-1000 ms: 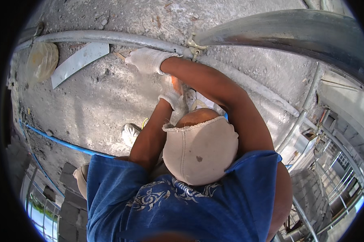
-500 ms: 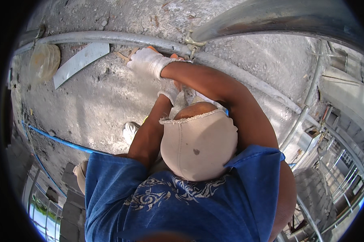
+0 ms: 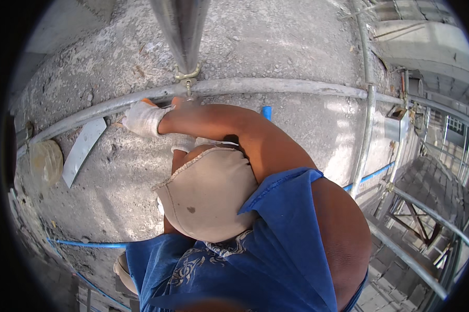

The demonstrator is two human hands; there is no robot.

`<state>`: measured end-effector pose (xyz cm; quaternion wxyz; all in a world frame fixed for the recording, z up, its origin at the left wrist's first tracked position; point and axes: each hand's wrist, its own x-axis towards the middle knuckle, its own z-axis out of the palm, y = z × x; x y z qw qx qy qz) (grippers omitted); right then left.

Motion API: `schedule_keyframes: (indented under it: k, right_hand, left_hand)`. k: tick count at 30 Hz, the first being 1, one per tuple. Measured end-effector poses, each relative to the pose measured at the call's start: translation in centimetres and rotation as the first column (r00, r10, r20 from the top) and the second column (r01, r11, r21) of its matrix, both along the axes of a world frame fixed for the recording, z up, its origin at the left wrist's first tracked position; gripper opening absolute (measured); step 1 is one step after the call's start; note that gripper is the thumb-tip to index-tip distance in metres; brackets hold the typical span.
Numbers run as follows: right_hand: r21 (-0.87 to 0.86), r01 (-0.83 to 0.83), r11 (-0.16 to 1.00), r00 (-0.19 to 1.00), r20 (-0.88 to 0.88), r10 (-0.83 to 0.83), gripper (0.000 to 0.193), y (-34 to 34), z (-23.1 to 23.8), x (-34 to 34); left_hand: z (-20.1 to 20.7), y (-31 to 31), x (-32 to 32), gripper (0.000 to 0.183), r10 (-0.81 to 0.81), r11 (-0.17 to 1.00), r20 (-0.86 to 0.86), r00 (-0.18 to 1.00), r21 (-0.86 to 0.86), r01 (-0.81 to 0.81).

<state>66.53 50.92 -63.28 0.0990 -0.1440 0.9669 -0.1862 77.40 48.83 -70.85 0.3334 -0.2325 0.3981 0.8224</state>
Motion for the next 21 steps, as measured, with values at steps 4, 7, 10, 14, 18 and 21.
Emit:
schedule_keyframes:
  k: [4, 7, 10, 14, 18, 21]
  right_hand:
    - [0.069, -0.053, 0.996, 0.997, 0.053, 0.049, 0.016, -0.6, -1.0, 0.7]
    - [0.098, -0.177, 0.979, 0.968, 0.199, 0.155, 0.011, -2.4, -1.9, 1.2]
    - [0.096, -0.193, 0.976, 0.97, 0.171, 0.175, 0.011, -3.3, -3.2, 1.1]
    - [0.145, -0.207, 0.968, 0.966, 0.188, 0.178, 0.013, -3.2, -4.4, 1.4]
    - [0.044, -0.286, 0.957, 0.955, 0.096, 0.28, 0.016, -1.8, -3.3, 2.4]
    - [-0.107, -0.257, 0.961, 0.948, 0.164, 0.272, 0.019, 0.7, -1.2, 2.7]
  left_hand:
    - [0.4, 0.0, 0.0, 0.037, -0.087, 0.996, 0.003, 0.996, -0.004, 0.087]
    - [0.4, 0.0, 0.0, 0.036, -0.112, 0.994, 0.006, 0.994, -0.016, 0.112]
    - [-0.1, -0.1, 0.3, 0.035, -0.115, 0.993, 0.006, 0.993, -0.02, 0.115]
    - [-0.3, -0.6, 0.7, 0.034, -0.1, 0.995, -0.002, 0.995, -0.005, 0.1]
    - [0.1, -1.0, 1.3, 0.032, -0.04, 0.999, -0.02, 0.999, 0.006, 0.04]
    - [0.3, -0.4, 1.9, 0.032, -0.004, 1.0, -0.001, 1.0, 0.026, 0.004]
